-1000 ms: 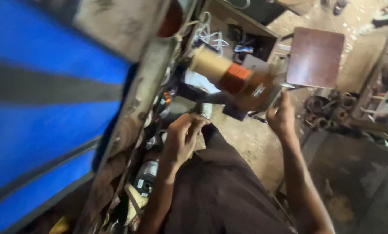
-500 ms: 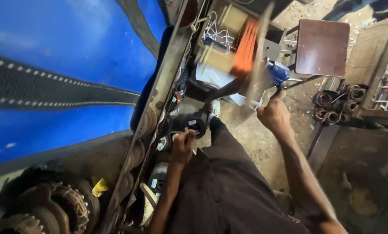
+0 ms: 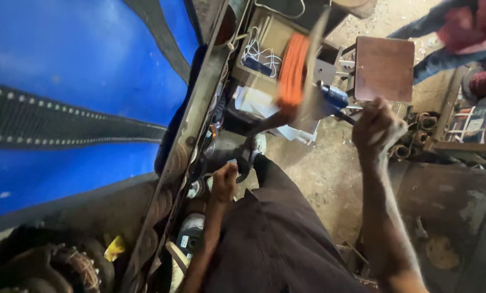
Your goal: The person operates a manual wire winding machine to wrap copper wire onto a wooden bobbin. They repeatedly crank a handle to rotate the bobbin while guiding the wire with their other hand to ensure even layers.
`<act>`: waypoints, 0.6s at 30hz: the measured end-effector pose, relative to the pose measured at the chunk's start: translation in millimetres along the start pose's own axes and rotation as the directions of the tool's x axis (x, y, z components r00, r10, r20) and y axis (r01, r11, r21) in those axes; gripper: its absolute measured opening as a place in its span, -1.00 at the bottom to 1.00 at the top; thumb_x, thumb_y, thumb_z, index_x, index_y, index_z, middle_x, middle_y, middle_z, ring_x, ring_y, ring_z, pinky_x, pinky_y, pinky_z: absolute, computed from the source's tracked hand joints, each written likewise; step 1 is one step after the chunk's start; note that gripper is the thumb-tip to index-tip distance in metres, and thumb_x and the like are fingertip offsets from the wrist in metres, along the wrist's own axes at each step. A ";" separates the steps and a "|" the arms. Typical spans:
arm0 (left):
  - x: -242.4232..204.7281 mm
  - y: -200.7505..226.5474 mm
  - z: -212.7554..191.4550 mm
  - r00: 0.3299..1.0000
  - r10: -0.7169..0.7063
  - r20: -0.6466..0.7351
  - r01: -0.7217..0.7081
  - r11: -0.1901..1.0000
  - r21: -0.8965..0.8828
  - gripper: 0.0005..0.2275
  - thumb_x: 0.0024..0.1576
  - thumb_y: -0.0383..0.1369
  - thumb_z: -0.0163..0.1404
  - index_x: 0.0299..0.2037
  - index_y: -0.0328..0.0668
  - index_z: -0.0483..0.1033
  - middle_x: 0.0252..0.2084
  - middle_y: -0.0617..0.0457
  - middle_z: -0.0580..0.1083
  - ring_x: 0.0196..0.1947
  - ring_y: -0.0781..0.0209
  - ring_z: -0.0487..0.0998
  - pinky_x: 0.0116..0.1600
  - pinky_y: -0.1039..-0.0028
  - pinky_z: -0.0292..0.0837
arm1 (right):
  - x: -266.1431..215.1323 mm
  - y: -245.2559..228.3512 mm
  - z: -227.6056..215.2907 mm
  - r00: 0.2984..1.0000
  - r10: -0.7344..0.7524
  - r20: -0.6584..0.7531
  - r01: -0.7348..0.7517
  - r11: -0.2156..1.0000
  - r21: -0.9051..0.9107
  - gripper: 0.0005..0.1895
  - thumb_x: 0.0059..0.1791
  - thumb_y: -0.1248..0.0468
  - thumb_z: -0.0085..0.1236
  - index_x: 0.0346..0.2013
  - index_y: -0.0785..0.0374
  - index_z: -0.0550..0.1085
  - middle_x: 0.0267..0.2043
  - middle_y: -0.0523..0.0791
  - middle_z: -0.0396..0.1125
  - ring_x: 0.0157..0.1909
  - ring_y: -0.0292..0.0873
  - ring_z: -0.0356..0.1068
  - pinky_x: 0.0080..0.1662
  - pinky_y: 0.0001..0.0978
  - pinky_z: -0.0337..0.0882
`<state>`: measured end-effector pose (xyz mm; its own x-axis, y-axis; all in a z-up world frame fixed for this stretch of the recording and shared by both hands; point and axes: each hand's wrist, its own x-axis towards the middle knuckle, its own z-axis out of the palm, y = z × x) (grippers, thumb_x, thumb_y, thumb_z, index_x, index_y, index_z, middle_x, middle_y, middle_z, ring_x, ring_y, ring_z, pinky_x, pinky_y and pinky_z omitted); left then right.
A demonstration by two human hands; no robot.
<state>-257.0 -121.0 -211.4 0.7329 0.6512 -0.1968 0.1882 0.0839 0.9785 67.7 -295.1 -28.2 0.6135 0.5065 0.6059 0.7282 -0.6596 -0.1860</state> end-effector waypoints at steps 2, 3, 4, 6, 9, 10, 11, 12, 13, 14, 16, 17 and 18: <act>4.5 -1.0 6.8 1.000 0.016 -0.004 -0.016 0.999 -0.030 -0.55 0.34 -0.05 -0.15 -0.43 -0.31 0.36 -0.56 0.17 0.22 -0.47 0.41 0.24 -0.41 0.39 0.18 | 15.1 14.1 8.5 0.997 0.070 -0.038 -0.070 0.997 0.013 -0.48 0.31 0.18 -0.23 -0.53 0.18 0.38 -0.61 -0.11 0.30 -0.54 -0.12 0.32 -0.40 -0.25 0.27; 5.4 -1.9 6.8 0.999 0.032 -0.004 -0.032 0.998 -0.048 -0.55 0.34 -0.04 -0.16 -0.41 -0.30 0.37 -0.55 0.19 0.23 -0.46 0.42 0.24 -0.40 0.41 0.19 | 22.1 20.3 14.7 0.993 0.110 -0.052 -0.109 0.994 0.022 -0.46 0.31 0.18 -0.24 -0.56 0.17 0.36 -0.62 -0.13 0.29 -0.53 -0.16 0.34 -0.40 -0.27 0.26; 6.6 -2.9 7.8 0.999 0.048 -0.004 -0.049 0.997 -0.066 -0.55 0.35 -0.02 -0.17 -0.40 -0.30 0.38 -0.54 0.21 0.24 -0.45 0.43 0.24 -0.39 0.42 0.21 | 30.0 27.1 21.8 0.987 0.157 -0.035 -0.157 0.988 -0.004 -0.46 0.30 0.16 -0.21 -0.58 0.17 0.34 -0.65 -0.12 0.24 -0.59 -0.17 0.26 -0.43 -0.25 0.19; 8.2 -5.4 12.2 1.000 -0.007 -0.020 0.006 1.000 -0.029 -0.53 0.36 0.00 -0.19 -0.43 -0.27 0.32 -0.54 0.21 0.16 -0.46 0.43 0.19 -0.39 0.42 0.16 | 51.4 44.4 38.4 0.969 0.246 -0.009 -0.246 0.967 -0.058 -0.43 0.27 0.13 -0.15 -0.63 0.19 0.28 -0.70 -0.10 0.14 -0.70 -0.16 0.11 -0.49 -0.20 0.04; 10.5 -14.0 14.6 0.997 -0.062 -0.052 0.060 0.997 -0.050 -0.52 0.34 0.02 -0.17 -0.45 -0.27 0.31 -0.55 0.21 0.12 -0.47 0.42 0.14 -0.41 0.41 0.07 | 74.7 65.7 72.2 0.951 0.301 0.071 -0.305 0.951 0.049 -0.32 0.32 0.02 -0.14 -0.68 0.19 0.26 -0.71 -0.08 0.13 -0.68 -0.13 0.05 -0.51 -0.19 -0.04; 11.0 -17.6 15.5 0.995 -0.078 -0.062 0.073 0.995 -0.072 -0.51 0.33 0.02 -0.15 -0.45 -0.28 0.31 -0.55 0.21 0.12 -0.48 0.42 0.13 -0.42 0.40 0.05 | 78.6 72.7 84.2 0.924 0.352 0.147 -0.352 0.936 -0.032 -0.29 0.30 -0.05 -0.15 -0.70 0.19 0.27 -0.73 -0.10 0.13 -0.69 -0.14 0.04 -0.52 -0.20 -0.03; 11.2 -21.2 15.7 0.996 -0.061 -0.069 0.058 0.998 -0.037 -0.51 0.33 0.03 -0.16 -0.47 -0.26 0.29 -0.55 0.22 0.11 -0.48 0.43 0.13 -0.42 0.41 0.05 | 81.7 80.6 95.5 0.889 0.403 0.217 -0.386 0.915 -0.117 -0.25 0.29 -0.11 -0.15 -0.72 0.19 0.29 -0.74 -0.12 0.13 -0.71 -0.15 0.02 -0.54 -0.20 -0.02; 10.7 -24.5 15.1 0.996 -0.044 -0.076 0.044 0.999 -0.003 -0.50 0.33 0.05 -0.17 -0.48 -0.25 0.26 -0.55 0.23 0.10 -0.47 0.45 0.14 -0.42 0.42 0.05 | 82.4 88.1 106.7 0.845 0.455 0.282 -0.411 0.889 -0.203 -0.21 0.27 -0.18 -0.16 -0.75 0.19 0.30 -0.75 -0.14 0.13 -0.72 -0.16 0.01 -0.56 -0.21 -0.01; 10.1 -27.8 16.3 0.996 -0.029 -0.079 0.031 0.999 0.032 -0.49 0.34 0.06 -0.18 -0.49 -0.24 0.24 -0.55 0.23 0.09 -0.47 0.46 0.14 -0.42 0.43 0.05 | 78.3 93.9 118.7 0.842 0.447 0.302 -0.407 0.894 -0.188 -0.20 0.27 -0.19 -0.17 -0.74 0.21 0.36 -0.74 -0.10 0.16 -0.71 -0.12 0.07 -0.53 -0.18 0.05; 9.4 -30.8 19.0 0.995 -0.046 -0.091 0.049 0.998 0.028 -0.49 0.32 0.07 -0.16 -0.50 -0.24 0.25 -0.56 0.24 0.10 -0.47 0.46 0.14 -0.42 0.42 0.05 | 71.3 97.4 132.5 0.839 0.438 0.322 -0.403 0.899 -0.172 -0.18 0.26 -0.21 -0.18 -0.73 0.23 0.41 -0.74 -0.06 0.18 -0.70 -0.08 0.14 -0.51 -0.15 0.11; 3.3 -33.5 19.9 0.989 -0.084 -0.119 0.088 0.996 0.027 -0.49 0.28 0.08 -0.12 -0.50 -0.24 0.28 -0.56 0.24 0.12 -0.48 0.45 0.14 -0.44 0.41 0.05 | 49.9 100.4 156.6 0.843 0.427 0.328 -0.398 0.904 -0.156 -0.19 0.25 -0.23 -0.19 -0.66 0.25 0.50 -0.68 0.02 0.26 -0.63 0.02 0.26 -0.45 -0.07 0.21; 1.0 -33.2 18.6 0.989 -0.089 -0.116 0.089 0.996 0.001 -0.48 0.28 0.08 -0.11 -0.51 -0.25 0.27 -0.56 0.23 0.11 -0.49 0.43 0.13 -0.44 0.40 0.04 | 35.3 99.2 166.0 0.849 0.426 0.312 -0.397 0.905 -0.155 -0.21 0.25 -0.24 -0.19 -0.61 0.25 0.54 -0.63 0.06 0.30 -0.57 0.08 0.32 -0.42 -0.01 0.26; 1.0 -32.4 18.2 0.989 -0.093 -0.113 0.091 0.996 -0.025 -0.47 0.27 0.09 -0.09 -0.52 -0.26 0.26 -0.56 0.22 0.10 -0.50 0.41 0.12 -0.44 0.38 0.02 | 24.4 100.3 172.2 0.856 0.425 0.295 -0.396 0.905 -0.155 -0.23 0.24 -0.24 -0.18 -0.55 0.25 0.59 -0.57 0.09 0.35 -0.51 0.15 0.38 -0.39 0.04 0.32</act>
<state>-250.4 -136.8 -244.5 0.6335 0.7217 -0.2789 0.2375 0.1617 0.9578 208.4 -253.3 -165.2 0.9246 0.3174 0.2109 0.3691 -0.8835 -0.2885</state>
